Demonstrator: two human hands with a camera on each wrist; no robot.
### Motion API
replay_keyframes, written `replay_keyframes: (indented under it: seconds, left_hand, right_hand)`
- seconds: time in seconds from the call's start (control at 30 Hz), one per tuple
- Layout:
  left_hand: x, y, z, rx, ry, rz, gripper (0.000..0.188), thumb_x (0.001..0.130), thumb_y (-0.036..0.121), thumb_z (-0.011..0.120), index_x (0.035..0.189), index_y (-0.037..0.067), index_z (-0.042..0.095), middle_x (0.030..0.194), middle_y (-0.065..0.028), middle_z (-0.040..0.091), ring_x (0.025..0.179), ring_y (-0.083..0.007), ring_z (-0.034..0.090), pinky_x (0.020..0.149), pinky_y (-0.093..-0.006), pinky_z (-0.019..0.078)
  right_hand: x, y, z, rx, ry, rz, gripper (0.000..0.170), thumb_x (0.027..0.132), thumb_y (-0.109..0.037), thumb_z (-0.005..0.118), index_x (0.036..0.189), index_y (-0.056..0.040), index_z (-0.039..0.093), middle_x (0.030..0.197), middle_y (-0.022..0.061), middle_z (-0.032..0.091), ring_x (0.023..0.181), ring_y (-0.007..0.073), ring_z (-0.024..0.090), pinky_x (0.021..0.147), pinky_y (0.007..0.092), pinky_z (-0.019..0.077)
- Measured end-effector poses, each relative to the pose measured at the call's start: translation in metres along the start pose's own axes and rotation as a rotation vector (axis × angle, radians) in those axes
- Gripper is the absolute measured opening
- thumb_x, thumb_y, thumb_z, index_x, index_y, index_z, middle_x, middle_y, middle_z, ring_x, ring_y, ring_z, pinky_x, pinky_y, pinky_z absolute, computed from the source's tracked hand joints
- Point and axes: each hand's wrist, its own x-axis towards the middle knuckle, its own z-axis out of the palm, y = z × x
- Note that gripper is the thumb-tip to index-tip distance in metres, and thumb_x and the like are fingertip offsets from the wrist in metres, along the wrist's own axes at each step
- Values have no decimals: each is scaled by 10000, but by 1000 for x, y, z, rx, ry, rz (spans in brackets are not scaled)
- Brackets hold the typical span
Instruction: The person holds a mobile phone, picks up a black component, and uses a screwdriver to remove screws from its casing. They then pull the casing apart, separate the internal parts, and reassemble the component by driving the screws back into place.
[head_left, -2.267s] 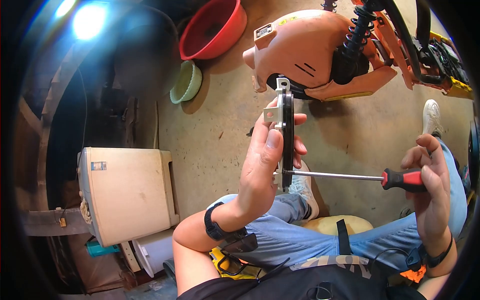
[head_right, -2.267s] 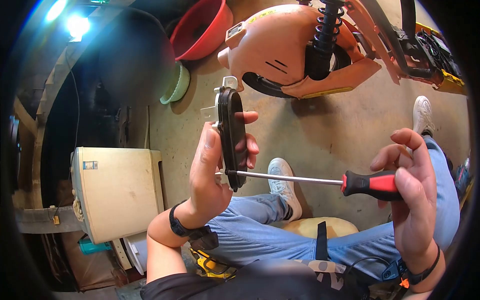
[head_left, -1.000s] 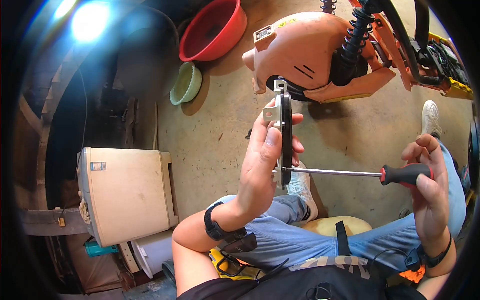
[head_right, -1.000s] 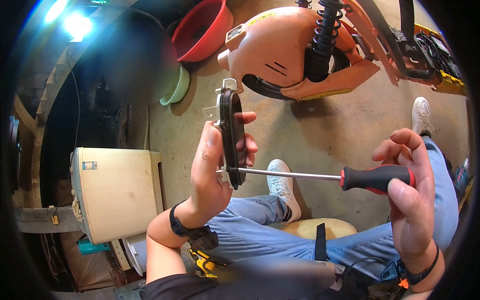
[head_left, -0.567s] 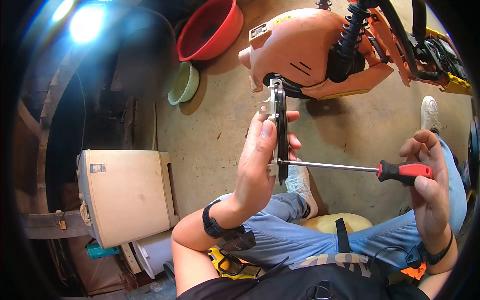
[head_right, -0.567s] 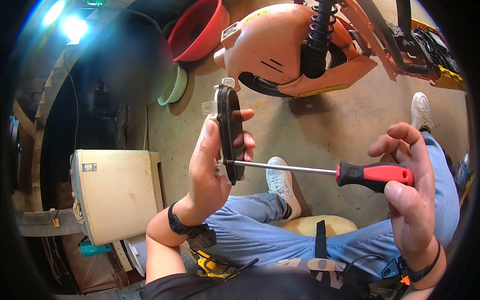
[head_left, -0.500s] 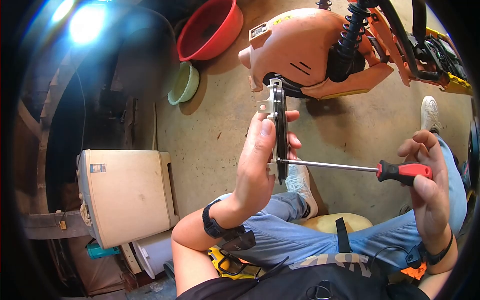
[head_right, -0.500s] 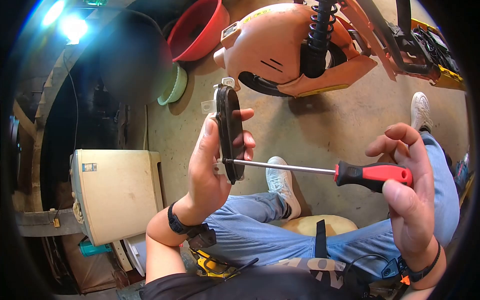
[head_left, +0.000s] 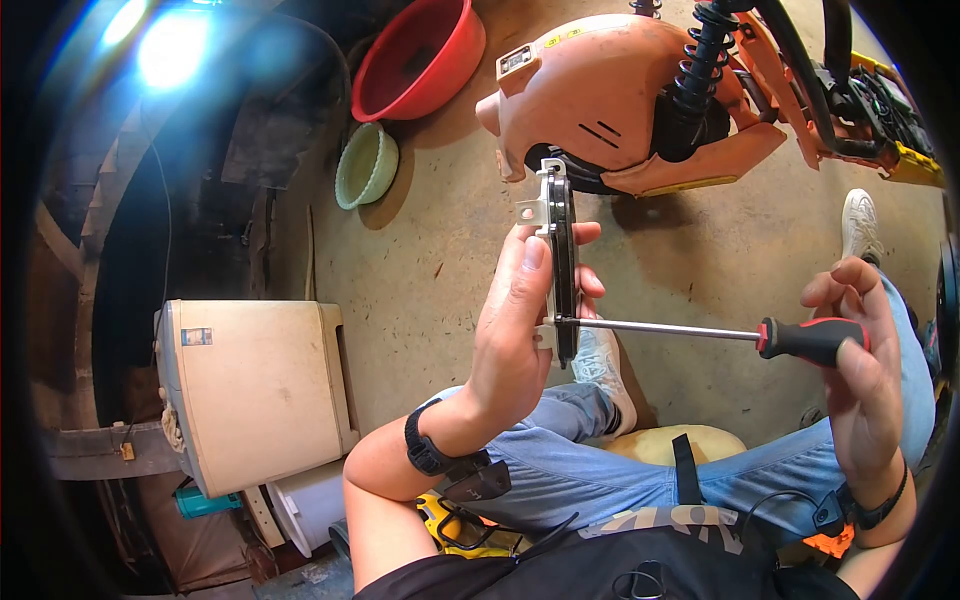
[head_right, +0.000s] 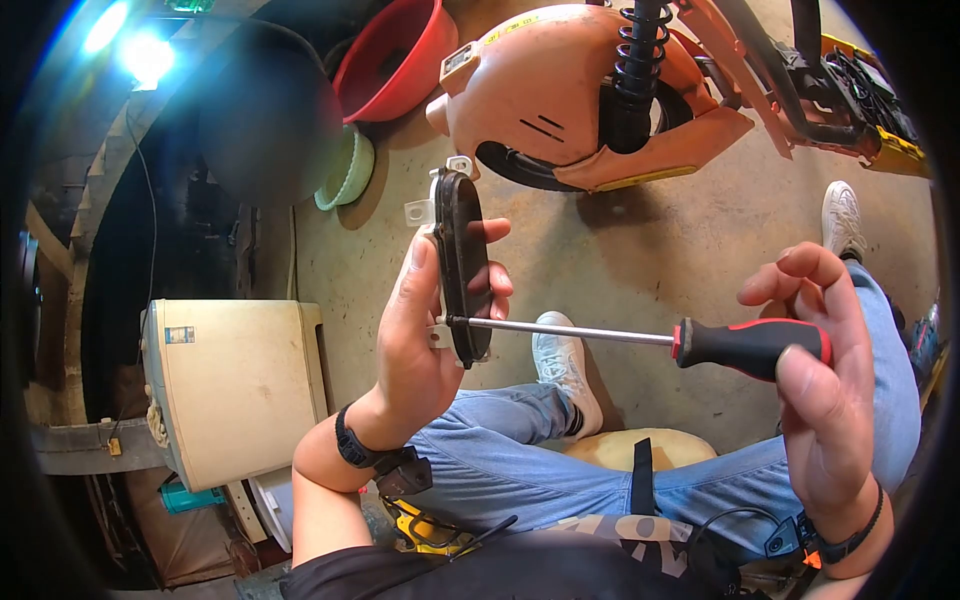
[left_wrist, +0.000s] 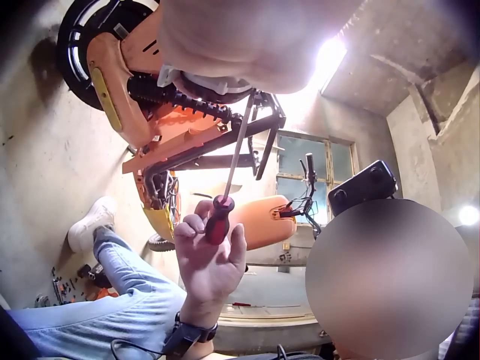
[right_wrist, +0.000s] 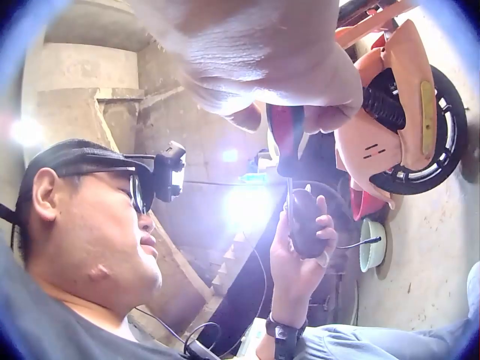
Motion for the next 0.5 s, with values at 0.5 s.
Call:
replay_keyframes:
  seconds: [0.5]
  left_hand:
    - [2,-1,-2,-40,-15,-10,587,1052,477,390,1357,-18,465,974,-99,629,821,-113,587,742,-237,481]
  right_hand:
    - [2,-8,-3,73,8,226,743,741,-378,601,1361,-29,386,1076,132,564,989,186,584,948,296,471]
